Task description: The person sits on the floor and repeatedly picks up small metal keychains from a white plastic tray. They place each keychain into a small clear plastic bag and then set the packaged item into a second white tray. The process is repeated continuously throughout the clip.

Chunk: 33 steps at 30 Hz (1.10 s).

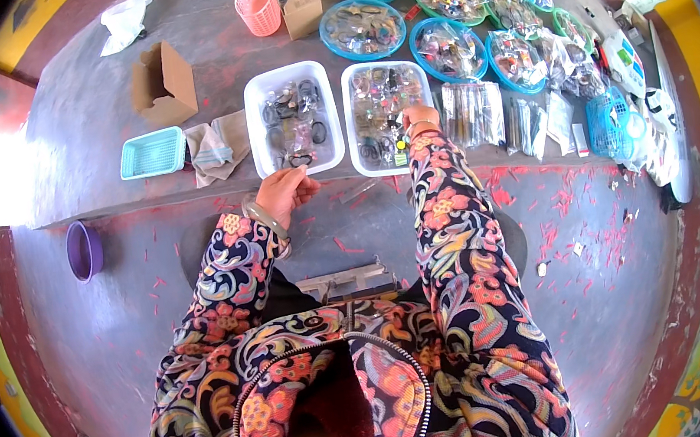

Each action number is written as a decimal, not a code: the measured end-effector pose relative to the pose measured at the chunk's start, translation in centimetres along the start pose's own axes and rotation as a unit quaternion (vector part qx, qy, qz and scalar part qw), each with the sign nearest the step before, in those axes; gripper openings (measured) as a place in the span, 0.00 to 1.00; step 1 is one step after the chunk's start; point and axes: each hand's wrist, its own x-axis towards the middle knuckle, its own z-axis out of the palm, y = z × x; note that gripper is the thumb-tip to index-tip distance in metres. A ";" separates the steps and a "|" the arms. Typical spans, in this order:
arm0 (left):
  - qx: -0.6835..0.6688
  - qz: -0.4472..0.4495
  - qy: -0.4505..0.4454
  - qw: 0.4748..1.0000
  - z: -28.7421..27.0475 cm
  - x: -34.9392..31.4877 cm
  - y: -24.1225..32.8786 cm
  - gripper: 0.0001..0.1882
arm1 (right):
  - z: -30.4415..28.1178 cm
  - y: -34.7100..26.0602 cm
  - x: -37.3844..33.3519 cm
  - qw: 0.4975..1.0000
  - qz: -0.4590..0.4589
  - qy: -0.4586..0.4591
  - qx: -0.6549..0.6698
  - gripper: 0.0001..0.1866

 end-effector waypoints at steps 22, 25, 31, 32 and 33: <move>-0.174 0.093 -0.144 0.970 -0.2 -3.8 3.1 0.14 | -3.2 -21.0 -34.2 0.913 -0.138 -0.212 0.321 0.08; -0.159 0.111 -0.107 0.975 -0.7 -3.1 2.7 0.13 | -2.1 -21.0 -34.1 0.926 -0.148 -0.225 0.266 0.08; -0.166 0.085 -0.112 0.976 -0.4 -3.0 2.5 0.10 | -1.6 -20.7 -32.2 0.931 -0.186 -0.191 0.250 0.11; -0.159 0.078 -0.124 0.976 -0.3 -2.8 2.4 0.10 | -1.6 -20.7 -32.1 0.929 -0.182 -0.194 0.258 0.11; -0.151 0.071 -0.136 0.976 -0.3 -2.7 2.2 0.10 | -1.7 -20.7 -32.1 0.927 -0.178 -0.196 0.265 0.12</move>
